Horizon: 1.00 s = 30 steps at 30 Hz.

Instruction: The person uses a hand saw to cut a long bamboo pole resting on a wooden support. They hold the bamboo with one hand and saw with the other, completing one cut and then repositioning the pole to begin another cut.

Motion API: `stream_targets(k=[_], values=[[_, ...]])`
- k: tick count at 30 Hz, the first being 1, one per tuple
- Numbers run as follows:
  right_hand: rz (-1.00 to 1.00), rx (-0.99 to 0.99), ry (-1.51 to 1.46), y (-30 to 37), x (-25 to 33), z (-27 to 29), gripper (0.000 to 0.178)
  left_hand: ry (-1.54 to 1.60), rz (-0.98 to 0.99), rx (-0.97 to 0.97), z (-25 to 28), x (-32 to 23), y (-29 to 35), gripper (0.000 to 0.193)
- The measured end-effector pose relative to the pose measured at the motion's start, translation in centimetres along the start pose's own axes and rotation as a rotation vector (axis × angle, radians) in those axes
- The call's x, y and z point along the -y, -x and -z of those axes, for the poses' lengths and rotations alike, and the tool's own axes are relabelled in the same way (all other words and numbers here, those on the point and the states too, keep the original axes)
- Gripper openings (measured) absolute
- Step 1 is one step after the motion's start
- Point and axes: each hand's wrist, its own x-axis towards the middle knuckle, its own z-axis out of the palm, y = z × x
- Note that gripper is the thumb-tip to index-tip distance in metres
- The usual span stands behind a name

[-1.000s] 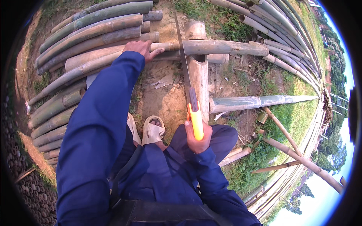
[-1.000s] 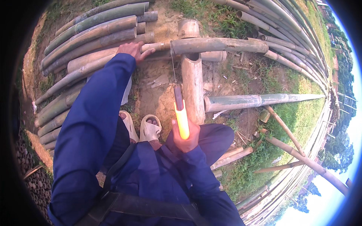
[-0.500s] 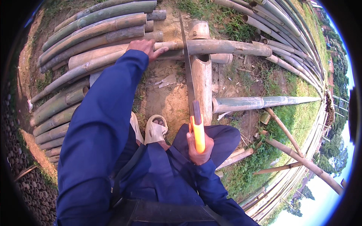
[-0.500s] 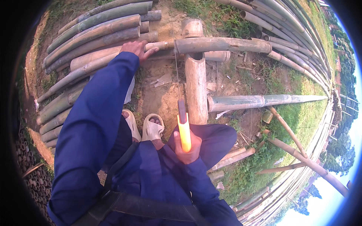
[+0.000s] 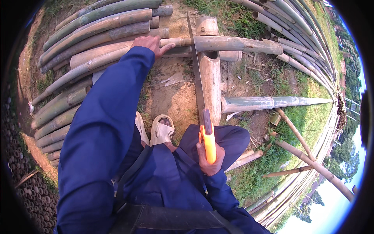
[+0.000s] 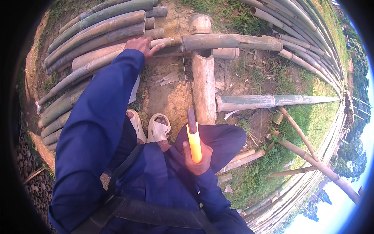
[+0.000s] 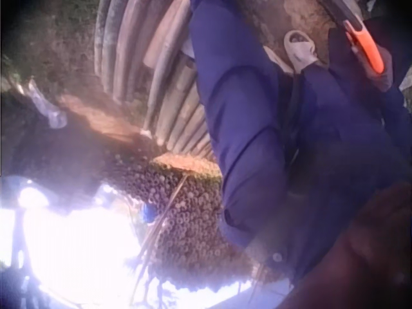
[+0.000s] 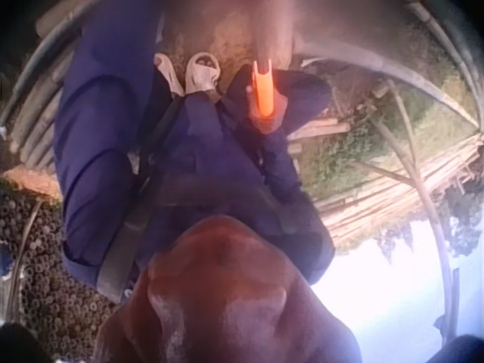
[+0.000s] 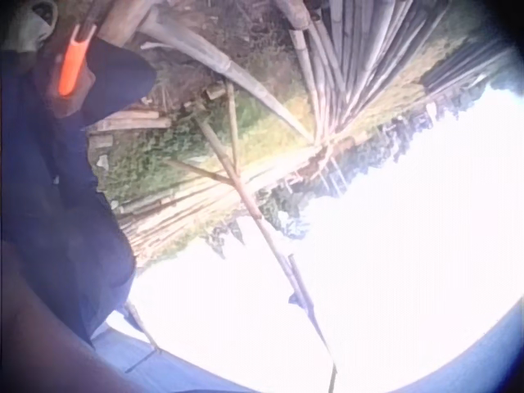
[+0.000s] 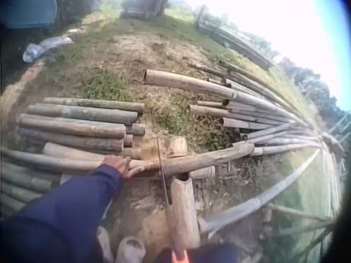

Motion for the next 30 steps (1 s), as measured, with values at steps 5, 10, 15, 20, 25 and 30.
stream_targets(k=[5,10,15,20,25,30], values=[[0.105,-0.012,-0.101,-14.8,-1.9,-4.5,0.018,0.004,-0.020,-0.017,0.2,-1.2,-0.4,0.090],[0.034,0.012,-0.030,-5.9,-2.0,-2.5,0.008,-0.008,0.016,0.023,1.5,-0.3,-0.6,0.088],[0.021,0.054,0.069,0.7,-1.1,0.7,0.033,-0.027,0.007,-0.055,-0.1,-0.1,0.2,0.088],[0.023,-0.003,-0.074,-13.4,-1.6,-4.2,0.014,-0.017,-0.021,-0.032,0.1,-1.3,-0.6,0.088],[-0.054,0.050,-0.052,-8.1,-1.6,-2.6,0.013,-0.035,0.021,0.030,0.7,-0.4,-0.4,0.089],[-0.055,0.080,0.060,1.6,0.7,1.6,0.038,-0.005,0.008,-0.019,0.0,-0.2,-0.1,0.089]])
